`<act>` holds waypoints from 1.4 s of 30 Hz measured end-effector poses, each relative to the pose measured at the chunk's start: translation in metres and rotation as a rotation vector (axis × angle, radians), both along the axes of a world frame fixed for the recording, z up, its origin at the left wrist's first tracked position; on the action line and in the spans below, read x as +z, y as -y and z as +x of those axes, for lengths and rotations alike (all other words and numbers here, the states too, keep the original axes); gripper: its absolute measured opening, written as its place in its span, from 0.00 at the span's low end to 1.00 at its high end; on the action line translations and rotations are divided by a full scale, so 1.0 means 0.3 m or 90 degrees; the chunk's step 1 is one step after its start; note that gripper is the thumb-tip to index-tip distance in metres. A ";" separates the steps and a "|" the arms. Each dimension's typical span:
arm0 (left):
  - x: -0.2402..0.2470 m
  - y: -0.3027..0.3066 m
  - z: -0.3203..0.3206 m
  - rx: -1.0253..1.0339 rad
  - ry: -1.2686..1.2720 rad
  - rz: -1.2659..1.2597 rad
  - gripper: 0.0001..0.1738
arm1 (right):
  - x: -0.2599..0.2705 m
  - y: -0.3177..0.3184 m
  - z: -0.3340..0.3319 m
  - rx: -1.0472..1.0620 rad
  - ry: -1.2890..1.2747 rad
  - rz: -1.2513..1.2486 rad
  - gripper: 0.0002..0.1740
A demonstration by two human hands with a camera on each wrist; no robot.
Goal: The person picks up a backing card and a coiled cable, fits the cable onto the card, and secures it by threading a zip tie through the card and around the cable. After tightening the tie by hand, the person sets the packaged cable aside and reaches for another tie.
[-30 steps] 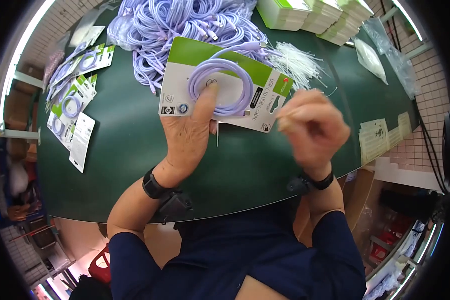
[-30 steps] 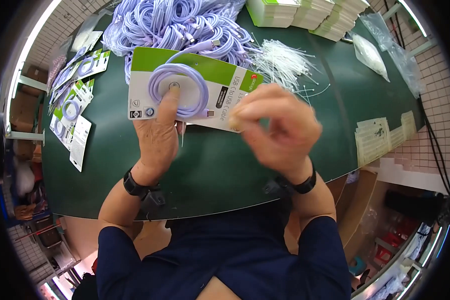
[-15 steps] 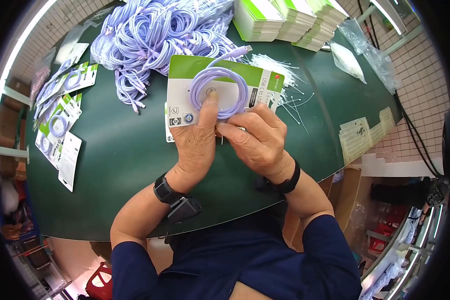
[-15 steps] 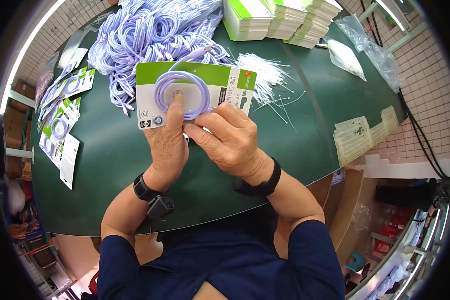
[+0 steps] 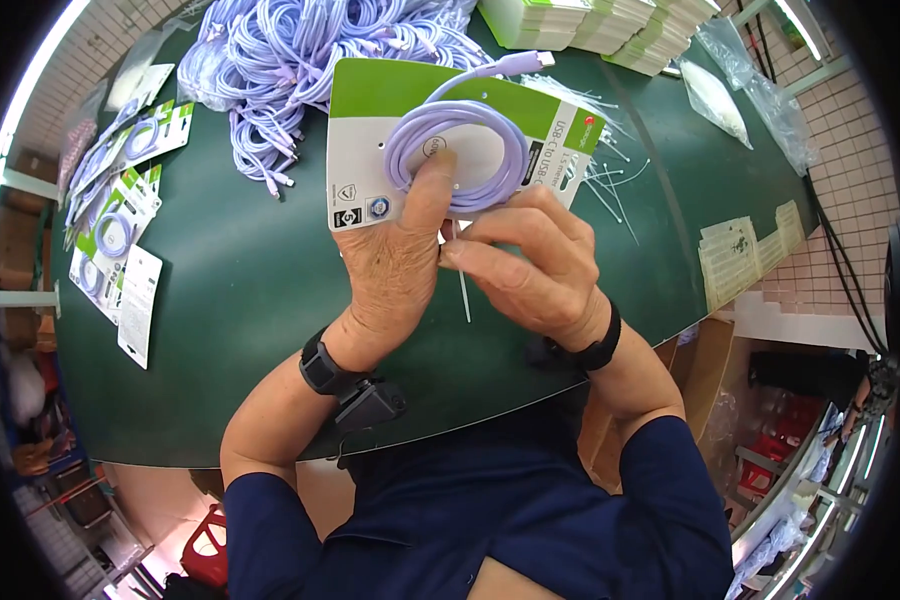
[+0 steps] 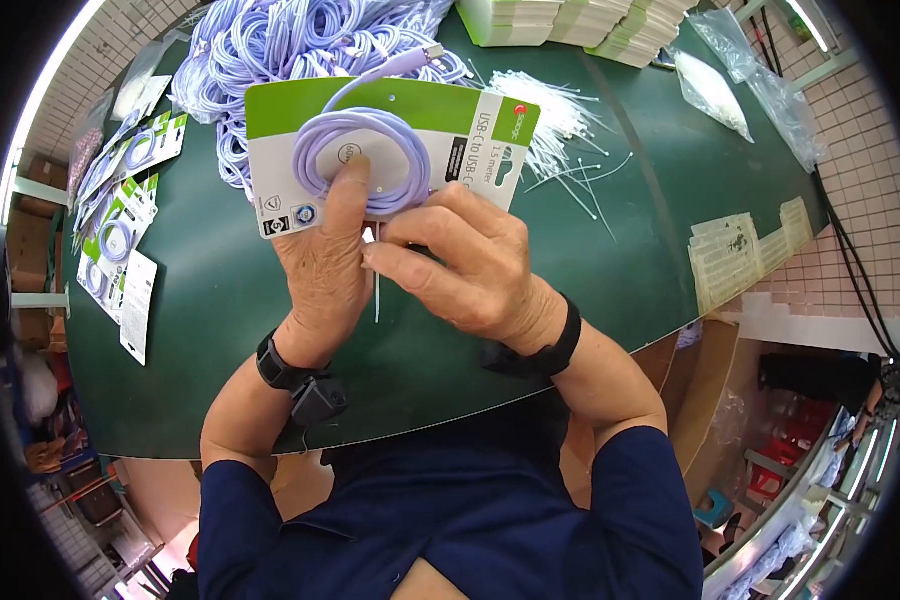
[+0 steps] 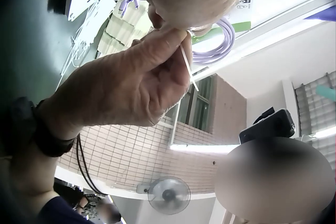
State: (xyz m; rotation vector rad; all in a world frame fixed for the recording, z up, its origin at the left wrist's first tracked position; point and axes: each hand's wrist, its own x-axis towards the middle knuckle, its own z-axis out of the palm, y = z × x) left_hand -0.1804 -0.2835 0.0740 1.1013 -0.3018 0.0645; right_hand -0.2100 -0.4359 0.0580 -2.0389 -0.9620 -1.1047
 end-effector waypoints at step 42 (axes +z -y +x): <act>-0.028 -0.007 0.024 -0.092 0.014 0.032 0.29 | 0.020 -0.028 -0.013 -0.128 -0.045 0.071 0.18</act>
